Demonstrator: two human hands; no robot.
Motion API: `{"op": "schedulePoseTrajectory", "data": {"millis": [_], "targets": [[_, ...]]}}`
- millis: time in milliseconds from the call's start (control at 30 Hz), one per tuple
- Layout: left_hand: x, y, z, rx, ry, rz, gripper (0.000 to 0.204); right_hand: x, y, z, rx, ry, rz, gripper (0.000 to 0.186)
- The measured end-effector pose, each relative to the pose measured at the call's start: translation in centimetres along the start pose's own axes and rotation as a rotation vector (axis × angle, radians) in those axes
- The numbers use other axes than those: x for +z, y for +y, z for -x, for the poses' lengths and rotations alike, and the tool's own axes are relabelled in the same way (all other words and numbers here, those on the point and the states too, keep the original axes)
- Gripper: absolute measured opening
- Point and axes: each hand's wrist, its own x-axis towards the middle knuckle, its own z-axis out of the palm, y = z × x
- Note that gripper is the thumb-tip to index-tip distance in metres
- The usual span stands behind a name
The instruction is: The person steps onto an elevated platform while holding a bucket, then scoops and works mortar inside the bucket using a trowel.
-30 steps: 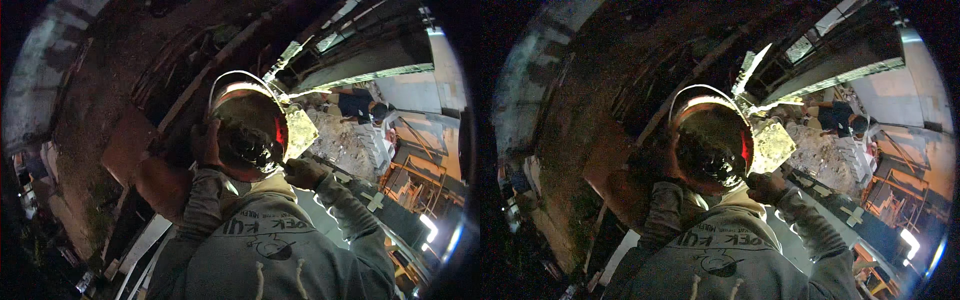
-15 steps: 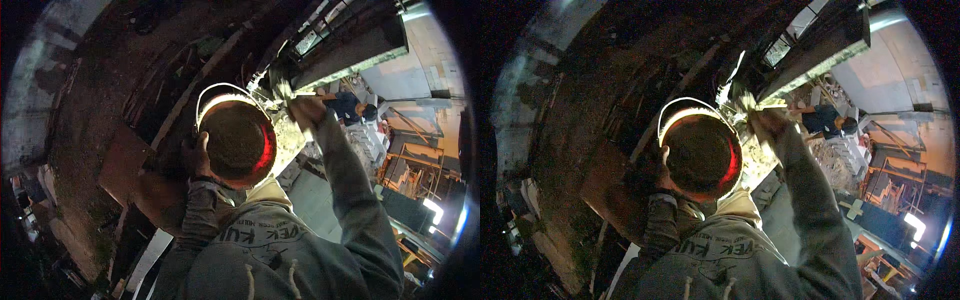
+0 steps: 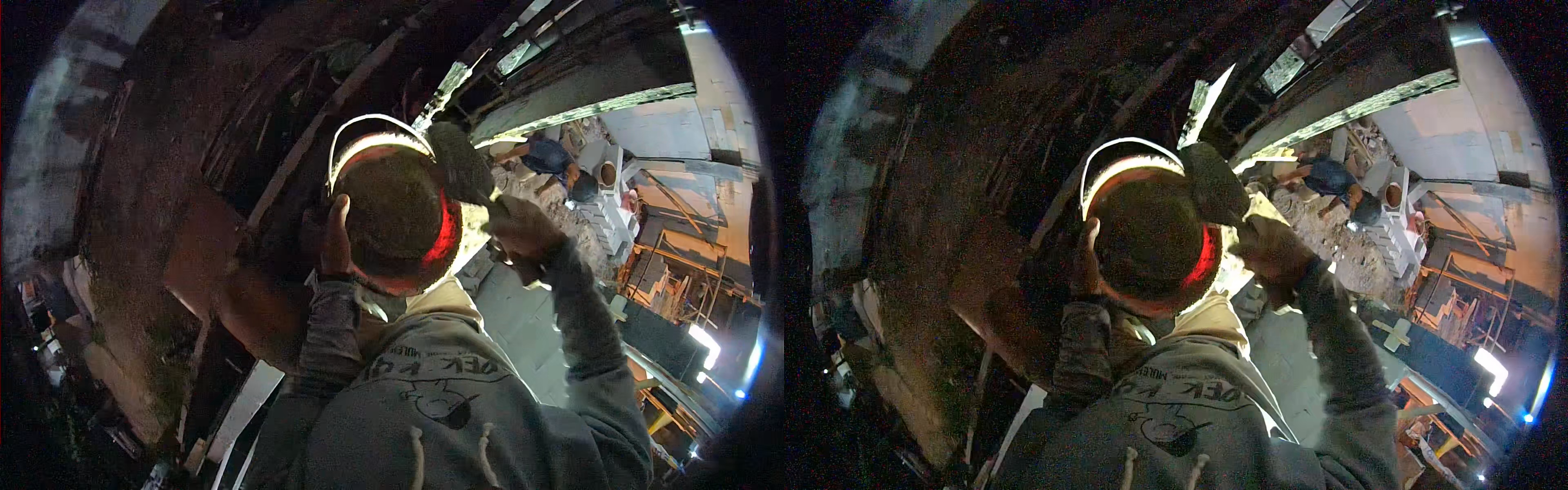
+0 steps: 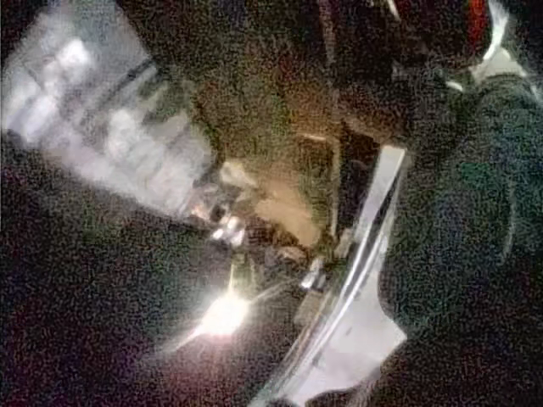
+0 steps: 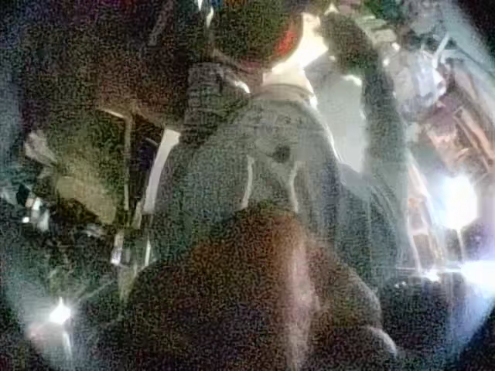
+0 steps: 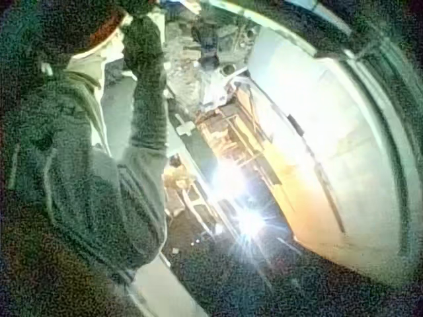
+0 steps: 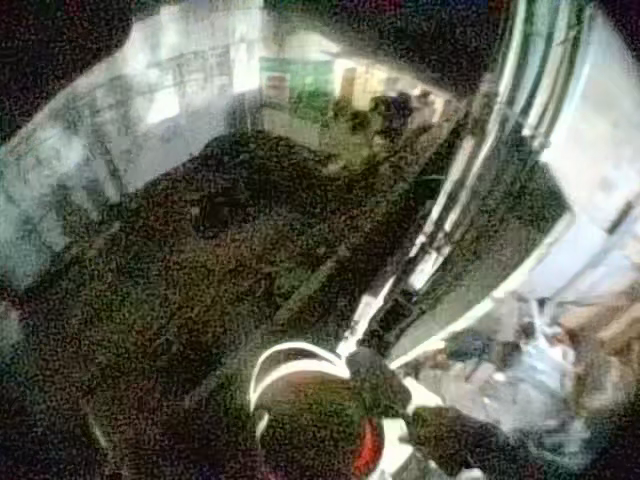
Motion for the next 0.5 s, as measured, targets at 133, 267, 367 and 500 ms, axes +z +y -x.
{"op": "schedulePoseTrajectory", "data": {"millis": [133,267,367,500], "targets": [[0.4,-0.9,-0.6,-0.067,-0.079,0.086,0.078,2.3,-0.1,0.9,-0.113,-0.001,0.504,0.020],[1.3,-3.5,-1.9,0.007,-0.013,0.031,0.081,3.1,-0.1,-4.2,-0.227,0.316,0.970,0.019],[1.4,-5.5,-2.4,0.116,-0.069,0.026,0.079,4.1,-0.7,-9.5,0.063,0.168,0.806,0.016],[1.7,-6.3,-2.2,0.325,0.047,-0.184,0.072,6.7,0.4,-11.3,0.208,-0.032,1.020,0.019]]}}
